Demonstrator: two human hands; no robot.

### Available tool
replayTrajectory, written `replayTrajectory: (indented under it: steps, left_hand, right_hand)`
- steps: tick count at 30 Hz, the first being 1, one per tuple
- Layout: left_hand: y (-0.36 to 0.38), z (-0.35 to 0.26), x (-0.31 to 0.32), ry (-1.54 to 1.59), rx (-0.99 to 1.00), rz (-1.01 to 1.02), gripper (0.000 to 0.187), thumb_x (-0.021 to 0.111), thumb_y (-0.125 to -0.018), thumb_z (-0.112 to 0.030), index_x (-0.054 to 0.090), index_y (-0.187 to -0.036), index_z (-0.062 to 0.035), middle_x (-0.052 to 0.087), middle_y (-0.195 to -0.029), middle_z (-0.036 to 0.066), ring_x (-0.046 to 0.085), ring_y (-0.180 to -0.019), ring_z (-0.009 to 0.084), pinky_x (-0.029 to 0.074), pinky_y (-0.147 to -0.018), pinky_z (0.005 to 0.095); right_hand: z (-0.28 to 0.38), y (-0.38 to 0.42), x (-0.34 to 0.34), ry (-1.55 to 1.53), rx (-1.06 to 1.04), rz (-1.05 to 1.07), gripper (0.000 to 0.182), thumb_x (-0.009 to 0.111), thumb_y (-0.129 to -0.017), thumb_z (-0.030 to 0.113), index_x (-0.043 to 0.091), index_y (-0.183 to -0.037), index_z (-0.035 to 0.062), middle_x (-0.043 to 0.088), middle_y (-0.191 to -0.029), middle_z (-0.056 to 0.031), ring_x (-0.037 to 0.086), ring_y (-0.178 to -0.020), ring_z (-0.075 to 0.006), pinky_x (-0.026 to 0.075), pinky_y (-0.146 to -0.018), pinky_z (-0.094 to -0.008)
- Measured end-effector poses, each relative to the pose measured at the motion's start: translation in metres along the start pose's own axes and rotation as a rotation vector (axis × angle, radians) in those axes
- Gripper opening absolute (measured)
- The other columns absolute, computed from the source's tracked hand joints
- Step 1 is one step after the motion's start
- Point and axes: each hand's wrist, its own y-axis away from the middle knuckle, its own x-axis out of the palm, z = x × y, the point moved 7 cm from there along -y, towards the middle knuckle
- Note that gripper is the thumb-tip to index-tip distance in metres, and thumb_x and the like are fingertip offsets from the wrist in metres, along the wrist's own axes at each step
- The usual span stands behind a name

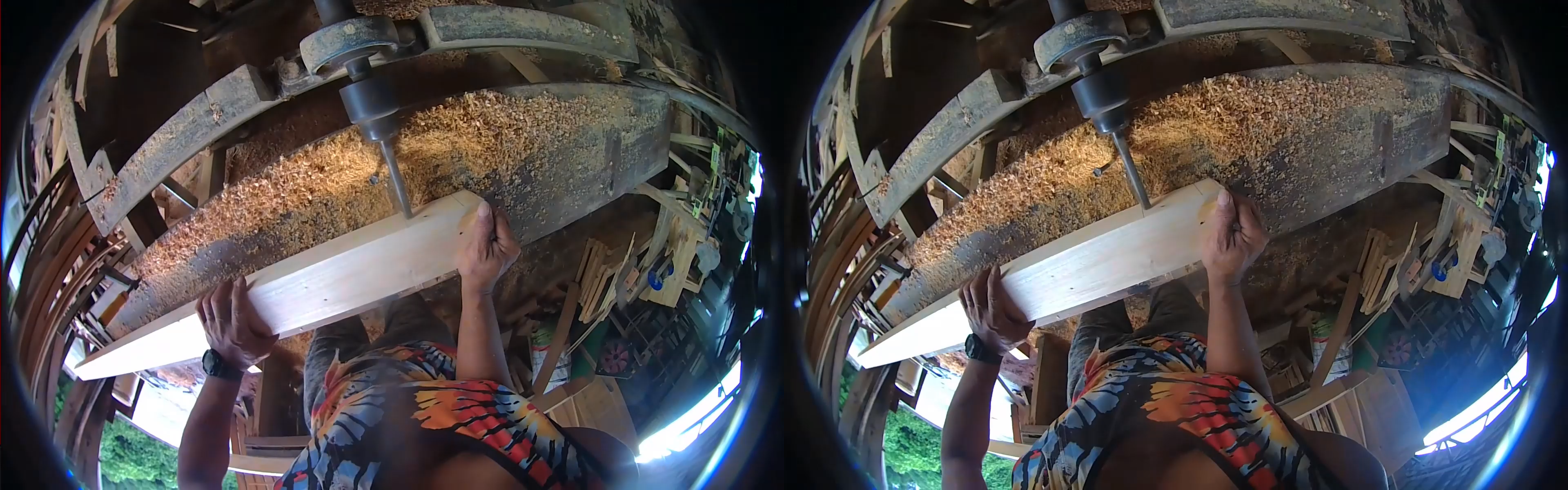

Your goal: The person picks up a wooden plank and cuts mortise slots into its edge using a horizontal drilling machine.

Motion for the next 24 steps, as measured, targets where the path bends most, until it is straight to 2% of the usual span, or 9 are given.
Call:
replayTrajectory:
  steps: [5,8,11,24]
  left_hand:
    - [0.0013,0.002,0.0024,0.004,-0.005,0.0,0.079,0.069,-0.068,-0.016,0.058,-0.144,0.001,0.064,-0.128,0.026,0.063,-0.115,0.043,0.044,-0.102,0.0593]
    - [0.0023,0.0026,0.0038,0.005,-0.016,0.002,0.084,0.073,-0.065,-0.018,0.058,-0.145,0.0005,0.064,-0.129,0.025,0.063,-0.115,0.0424,0.044,-0.103,0.059]
    - [0.0016,0.0025,0.0039,0.021,-0.008,-0.004,0.087,0.075,-0.062,-0.019,0.058,-0.146,0.0001,0.064,-0.129,0.024,0.062,-0.116,0.0423,0.044,-0.103,0.0587]
    - [0.0008,0.003,0.0037,0.021,-0.039,-0.011,0.09,0.079,-0.061,-0.021,0.058,-0.147,-0.0031,0.065,-0.13,0.022,0.063,-0.116,0.0415,0.044,-0.103,0.0587]
  right_hand:
    - [0.0011,-0.0013,0.0001,-0.011,-0.004,0.001,0.022,0.07,-0.107,0.017,0.076,-0.1,-0.0035,0.074,-0.091,-0.0091,0.067,-0.082,-0.0178,0.052,-0.073,-0.0348]
    - [0.0024,-0.0029,0.0021,-0.038,-0.043,-0.028,0.035,0.067,-0.11,0.027,0.07,-0.087,0.0,0.066,-0.077,-0.0001,0.054,-0.074,-0.0078,0.046,-0.066,-0.0305]
    - [-0.0019,-0.0034,-0.0015,0.06,-0.012,0.037,0.022,0.07,-0.107,0.016,0.076,-0.099,-0.003,0.074,-0.089,-0.0092,0.067,-0.082,-0.0181,0.053,-0.074,-0.0354]
    - [-0.0027,-0.0037,-0.0011,-0.001,-0.005,-0.001,0.023,0.07,-0.107,0.018,0.077,-0.101,-0.0031,0.074,-0.089,-0.0097,0.066,-0.079,-0.0182,0.052,-0.073,-0.0351]
